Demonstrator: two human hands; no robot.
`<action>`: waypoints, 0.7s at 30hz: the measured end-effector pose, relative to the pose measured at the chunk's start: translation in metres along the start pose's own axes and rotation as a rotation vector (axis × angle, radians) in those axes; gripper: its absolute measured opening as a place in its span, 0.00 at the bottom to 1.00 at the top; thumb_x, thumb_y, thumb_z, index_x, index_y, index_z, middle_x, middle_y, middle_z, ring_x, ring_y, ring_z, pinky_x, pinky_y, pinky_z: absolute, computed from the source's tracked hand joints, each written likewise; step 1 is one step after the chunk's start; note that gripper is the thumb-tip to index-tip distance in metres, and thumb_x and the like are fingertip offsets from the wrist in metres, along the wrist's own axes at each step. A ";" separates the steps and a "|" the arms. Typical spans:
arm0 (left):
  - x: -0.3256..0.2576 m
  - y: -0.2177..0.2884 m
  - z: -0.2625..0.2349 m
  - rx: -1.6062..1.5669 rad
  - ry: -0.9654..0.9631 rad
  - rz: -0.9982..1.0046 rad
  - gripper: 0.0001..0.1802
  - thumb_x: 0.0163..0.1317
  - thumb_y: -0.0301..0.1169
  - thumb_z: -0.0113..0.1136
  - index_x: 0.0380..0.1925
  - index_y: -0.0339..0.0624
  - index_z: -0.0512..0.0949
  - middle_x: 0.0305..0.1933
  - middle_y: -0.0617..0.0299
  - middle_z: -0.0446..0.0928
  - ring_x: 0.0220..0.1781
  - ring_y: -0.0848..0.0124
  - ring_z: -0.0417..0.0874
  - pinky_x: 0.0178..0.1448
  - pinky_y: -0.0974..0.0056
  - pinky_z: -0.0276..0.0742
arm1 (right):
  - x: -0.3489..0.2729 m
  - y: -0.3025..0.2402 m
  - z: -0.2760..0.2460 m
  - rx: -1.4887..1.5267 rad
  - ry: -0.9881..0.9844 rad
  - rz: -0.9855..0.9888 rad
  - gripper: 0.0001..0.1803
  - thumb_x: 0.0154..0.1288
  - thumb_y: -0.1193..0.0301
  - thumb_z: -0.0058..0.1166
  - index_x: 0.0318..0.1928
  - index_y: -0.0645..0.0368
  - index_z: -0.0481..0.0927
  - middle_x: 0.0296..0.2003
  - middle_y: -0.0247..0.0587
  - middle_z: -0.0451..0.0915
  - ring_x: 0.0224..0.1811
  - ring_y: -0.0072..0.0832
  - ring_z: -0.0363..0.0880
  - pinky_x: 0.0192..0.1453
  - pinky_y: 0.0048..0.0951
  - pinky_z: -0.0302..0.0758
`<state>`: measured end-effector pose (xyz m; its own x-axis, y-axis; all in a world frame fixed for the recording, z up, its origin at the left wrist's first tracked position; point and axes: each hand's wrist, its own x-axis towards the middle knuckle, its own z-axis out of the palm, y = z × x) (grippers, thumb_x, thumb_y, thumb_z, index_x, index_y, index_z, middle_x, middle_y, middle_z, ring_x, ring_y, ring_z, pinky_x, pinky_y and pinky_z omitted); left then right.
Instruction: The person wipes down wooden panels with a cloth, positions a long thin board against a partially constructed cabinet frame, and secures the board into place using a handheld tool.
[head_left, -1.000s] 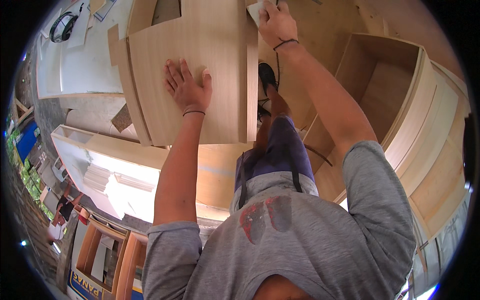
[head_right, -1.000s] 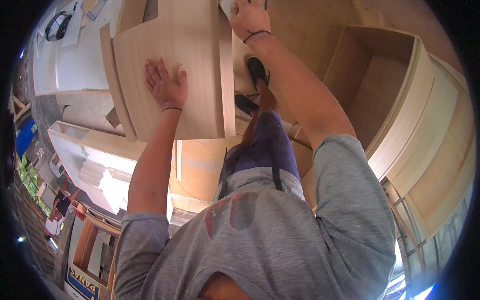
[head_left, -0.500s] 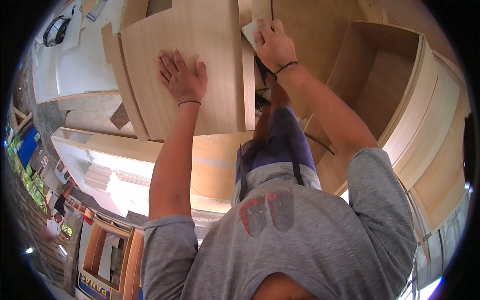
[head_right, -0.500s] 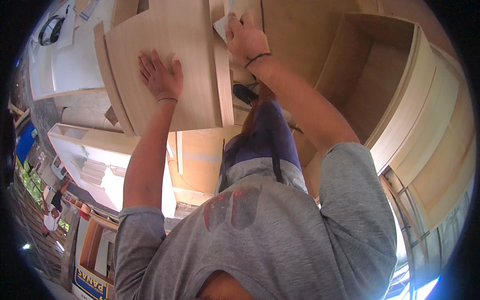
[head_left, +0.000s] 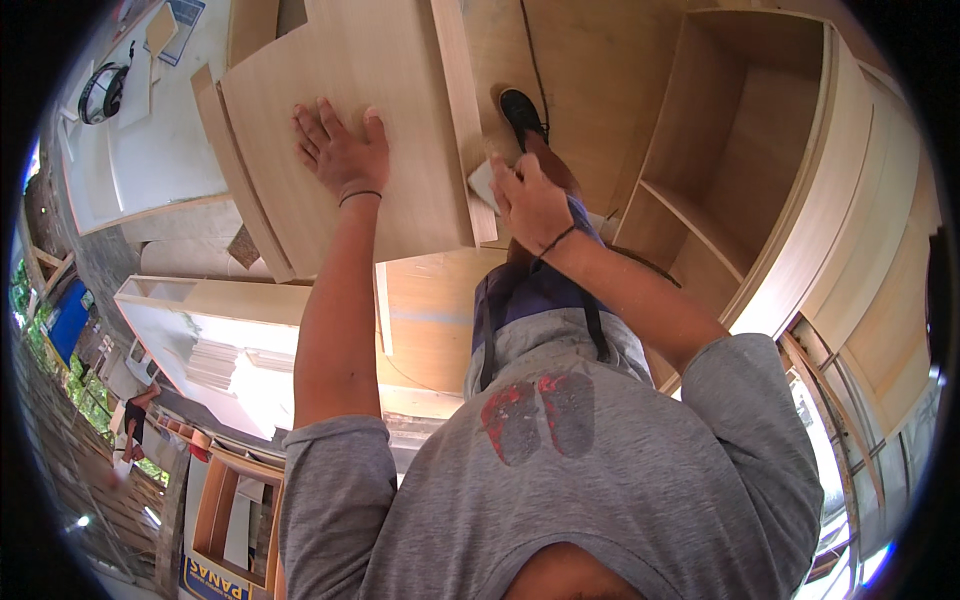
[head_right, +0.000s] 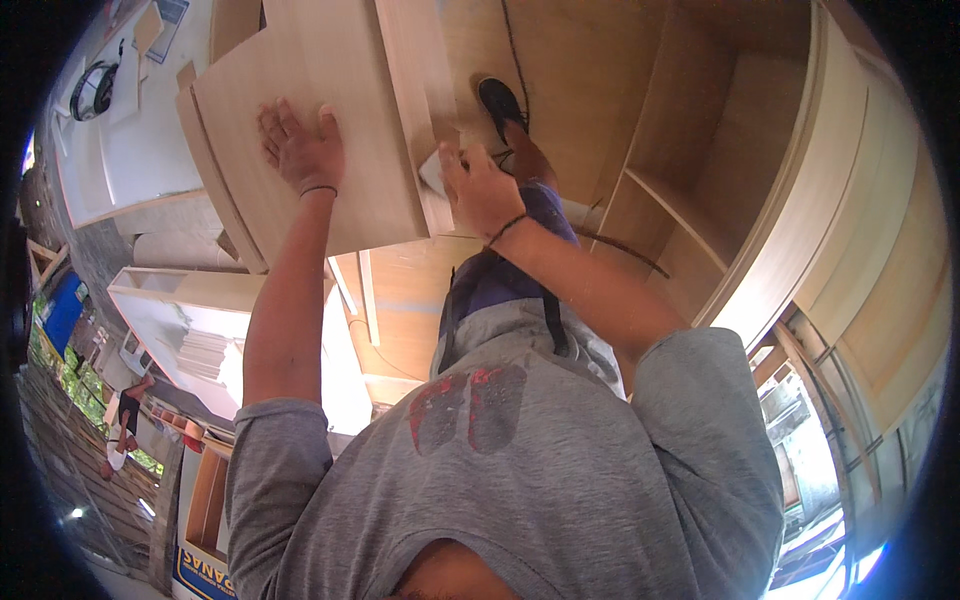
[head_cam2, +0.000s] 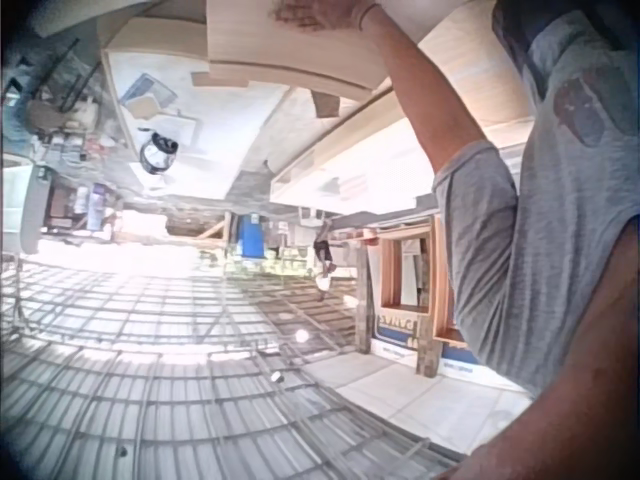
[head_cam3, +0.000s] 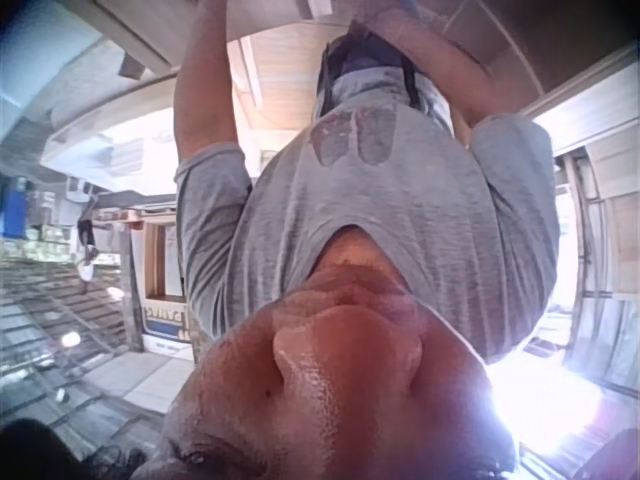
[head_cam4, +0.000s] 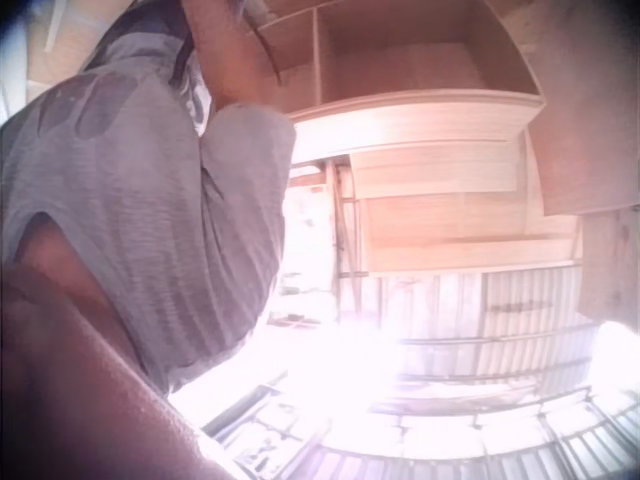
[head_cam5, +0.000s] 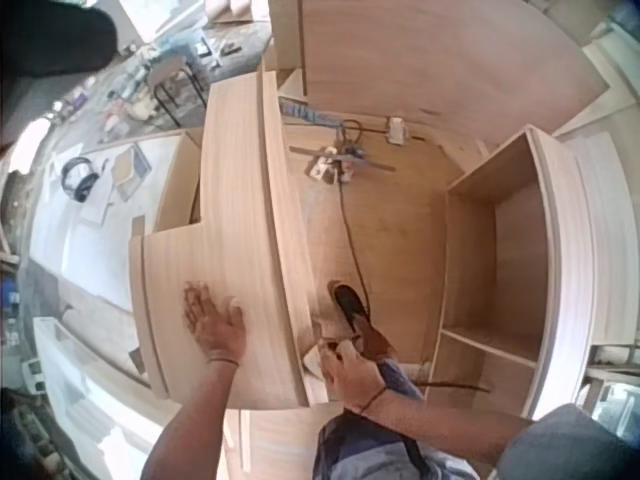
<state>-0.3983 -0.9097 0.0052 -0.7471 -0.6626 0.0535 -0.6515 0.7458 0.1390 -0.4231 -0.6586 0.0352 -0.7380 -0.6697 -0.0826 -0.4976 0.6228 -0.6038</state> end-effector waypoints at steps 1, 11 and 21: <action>0.000 0.001 0.000 -0.005 0.002 0.001 0.39 0.57 0.54 0.50 0.63 0.42 0.58 0.71 0.47 0.47 0.74 0.55 0.42 0.72 0.47 0.38 | -0.012 -0.002 0.001 0.017 0.001 0.000 0.22 0.58 0.69 0.53 0.54 0.56 0.70 0.34 0.45 0.67 0.31 0.37 0.76 0.24 0.32 0.77; 0.003 -0.011 0.000 0.019 0.034 0.026 0.38 0.57 0.52 0.51 0.62 0.40 0.59 0.70 0.46 0.49 0.74 0.53 0.44 0.72 0.47 0.40 | -0.114 -0.020 -0.028 0.246 -0.503 0.215 0.19 0.60 0.68 0.52 0.53 0.55 0.72 0.38 0.47 0.70 0.42 0.42 0.74 0.41 0.40 0.75; 0.000 -0.008 -0.007 0.021 -0.045 0.017 0.39 0.58 0.50 0.51 0.63 0.38 0.56 0.71 0.43 0.46 0.73 0.49 0.43 0.72 0.46 0.39 | -0.005 0.098 -0.065 0.481 0.010 0.660 0.15 0.64 0.69 0.47 0.50 0.59 0.73 0.41 0.47 0.79 0.44 0.39 0.78 0.49 0.34 0.72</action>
<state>-0.3923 -0.9159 0.0115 -0.7631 -0.6462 0.0116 -0.6407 0.7587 0.1180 -0.4980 -0.5676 0.0282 -0.8157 -0.2208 -0.5347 0.2897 0.6442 -0.7079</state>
